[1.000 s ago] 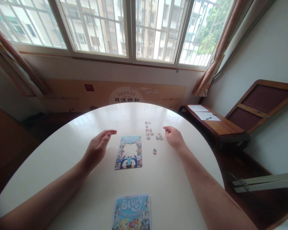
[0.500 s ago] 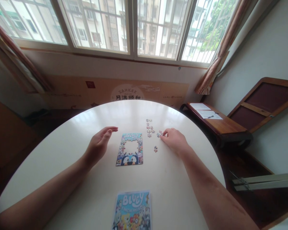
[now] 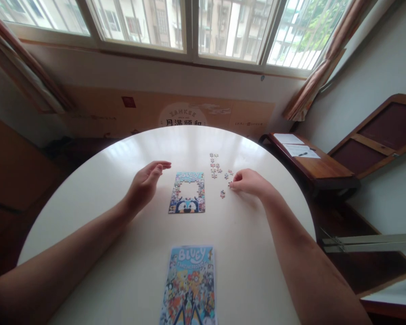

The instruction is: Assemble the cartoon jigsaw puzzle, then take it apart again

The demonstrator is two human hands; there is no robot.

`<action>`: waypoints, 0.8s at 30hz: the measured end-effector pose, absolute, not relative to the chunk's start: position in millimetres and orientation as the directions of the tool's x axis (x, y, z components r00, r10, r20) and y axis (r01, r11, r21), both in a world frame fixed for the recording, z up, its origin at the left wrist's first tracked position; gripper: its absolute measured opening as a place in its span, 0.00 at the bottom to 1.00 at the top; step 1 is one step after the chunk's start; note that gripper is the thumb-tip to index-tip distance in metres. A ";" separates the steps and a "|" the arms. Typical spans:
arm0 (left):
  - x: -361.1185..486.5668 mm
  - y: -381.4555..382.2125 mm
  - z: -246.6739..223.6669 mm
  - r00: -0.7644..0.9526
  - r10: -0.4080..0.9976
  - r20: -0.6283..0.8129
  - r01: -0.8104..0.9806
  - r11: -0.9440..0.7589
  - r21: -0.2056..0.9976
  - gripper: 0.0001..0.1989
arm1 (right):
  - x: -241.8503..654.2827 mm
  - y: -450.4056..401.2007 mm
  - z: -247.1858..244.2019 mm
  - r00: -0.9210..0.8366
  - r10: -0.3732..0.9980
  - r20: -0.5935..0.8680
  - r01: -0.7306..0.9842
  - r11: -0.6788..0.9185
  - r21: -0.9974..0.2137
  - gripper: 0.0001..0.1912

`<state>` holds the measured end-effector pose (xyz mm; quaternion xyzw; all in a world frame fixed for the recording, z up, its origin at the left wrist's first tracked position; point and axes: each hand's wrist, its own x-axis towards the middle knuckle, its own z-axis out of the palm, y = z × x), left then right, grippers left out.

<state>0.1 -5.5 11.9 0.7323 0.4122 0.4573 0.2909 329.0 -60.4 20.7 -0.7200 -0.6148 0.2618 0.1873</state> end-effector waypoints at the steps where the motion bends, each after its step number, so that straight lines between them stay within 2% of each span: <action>1: 0.9 -5.4 11.0 0.243 0.869 0.431 0.324 -0.492 0.808 0.18 | 330.0 -61.5 22.4 0.102 0.979 -0.179 0.771 -0.191 -0.607 0.10; 3: 2.9 -6.3 10.5 0.252 0.865 0.435 0.314 -0.498 0.808 0.18 | 332.3 -62.9 24.4 0.083 0.974 -0.209 0.736 -0.201 -0.646 0.11; 5: 5.3 -9.5 12.1 0.250 0.855 0.454 0.314 -0.515 0.797 0.18 | 333.7 -63.4 24.9 0.062 0.982 -0.178 0.690 -0.171 -0.703 0.11; 10: 14.3 -24.9 23.3 0.329 0.811 0.483 0.359 -0.581 0.731 0.14 | 319.0 -67.3 29.1 0.060 0.997 0.057 0.485 0.020 -0.874 0.13; 14: 21.3 -38.0 29.9 0.419 0.782 0.461 0.351 -0.608 0.712 0.11 | 287.4 -77.0 38.1 -0.020 0.992 0.123 0.449 0.119 -0.885 0.14; 20: 25.5 -45.4 29.0 0.560 0.770 0.307 0.353 -0.556 0.752 0.10 | 243.4 -92.3 38.1 -0.256 0.963 0.080 0.414 0.184 -0.892 0.11; 24: 25.6 -45.6 28.2 0.637 0.737 0.228 0.308 -0.514 0.801 0.11 | 229.5 -98.1 35.4 -0.335 0.940 0.064 0.438 0.216 -0.873 0.07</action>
